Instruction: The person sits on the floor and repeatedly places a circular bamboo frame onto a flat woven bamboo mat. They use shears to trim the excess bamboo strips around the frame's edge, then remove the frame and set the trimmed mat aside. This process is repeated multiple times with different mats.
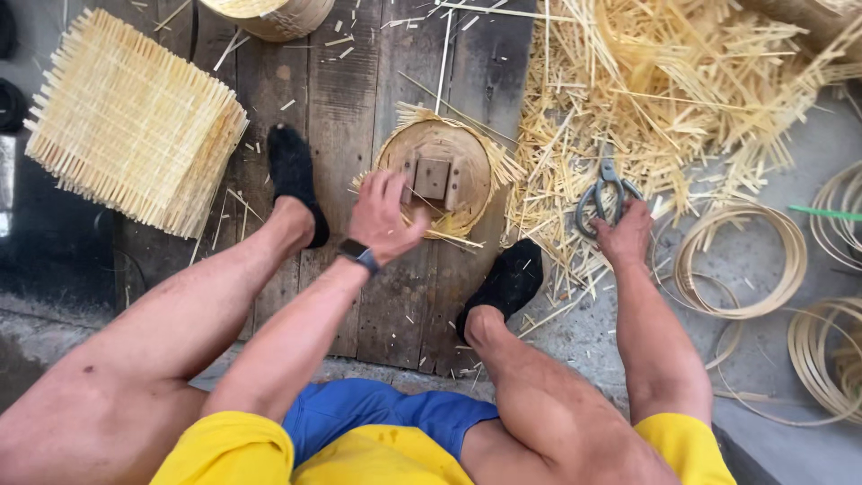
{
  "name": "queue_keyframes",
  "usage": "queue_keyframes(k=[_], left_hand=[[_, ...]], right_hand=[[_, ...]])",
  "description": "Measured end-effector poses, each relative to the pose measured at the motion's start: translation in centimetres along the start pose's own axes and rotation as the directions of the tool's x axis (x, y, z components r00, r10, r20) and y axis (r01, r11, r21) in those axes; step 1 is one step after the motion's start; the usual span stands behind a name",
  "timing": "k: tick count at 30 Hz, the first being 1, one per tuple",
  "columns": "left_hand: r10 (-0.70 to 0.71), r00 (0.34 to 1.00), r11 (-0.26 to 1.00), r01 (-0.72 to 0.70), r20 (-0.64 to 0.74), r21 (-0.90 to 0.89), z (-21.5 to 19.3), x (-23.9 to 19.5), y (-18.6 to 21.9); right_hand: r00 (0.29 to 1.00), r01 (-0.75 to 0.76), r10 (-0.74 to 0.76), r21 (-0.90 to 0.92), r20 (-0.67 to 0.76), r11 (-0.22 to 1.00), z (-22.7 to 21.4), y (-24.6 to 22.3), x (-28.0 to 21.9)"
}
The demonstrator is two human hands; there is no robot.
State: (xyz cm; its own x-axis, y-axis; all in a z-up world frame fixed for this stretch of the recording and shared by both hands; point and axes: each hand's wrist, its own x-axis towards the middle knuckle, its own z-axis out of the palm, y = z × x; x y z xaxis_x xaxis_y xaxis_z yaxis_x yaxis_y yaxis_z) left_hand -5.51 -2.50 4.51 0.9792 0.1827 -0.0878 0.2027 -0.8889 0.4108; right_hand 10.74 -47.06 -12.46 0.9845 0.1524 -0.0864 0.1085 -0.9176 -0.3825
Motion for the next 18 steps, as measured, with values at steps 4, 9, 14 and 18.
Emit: queue_keyframes(k=[4, 9, 14, 18], left_hand=[[-0.311, 0.938, 0.948, 0.318, -0.15, 0.022, 4.5, 4.9, 5.6], [-0.297, 0.95, 0.955, 0.298, -0.1, -0.008, 3.0, 6.0, 5.8], [-0.078, 0.996, 0.997, 0.08, -0.048, 0.021, 2.7, 5.0, 4.7], [-0.057, 0.998, 0.998, 0.056, 0.008, 0.039, 3.7, 5.3, 4.2]], right_hand=[[0.894, -0.312, 0.288, 0.015, 0.343, 0.95, -1.7, -1.3, 1.7], [0.618, -0.573, 0.299, 0.156, 0.727, 0.805, -5.9, -3.3, -0.2], [0.549, -0.773, 0.327, 0.319, 0.769, 0.549, -9.9, -8.5, -7.7], [0.845, -0.519, 0.231, 0.634, 0.483, 0.573, -11.2, -16.3, -8.6]])
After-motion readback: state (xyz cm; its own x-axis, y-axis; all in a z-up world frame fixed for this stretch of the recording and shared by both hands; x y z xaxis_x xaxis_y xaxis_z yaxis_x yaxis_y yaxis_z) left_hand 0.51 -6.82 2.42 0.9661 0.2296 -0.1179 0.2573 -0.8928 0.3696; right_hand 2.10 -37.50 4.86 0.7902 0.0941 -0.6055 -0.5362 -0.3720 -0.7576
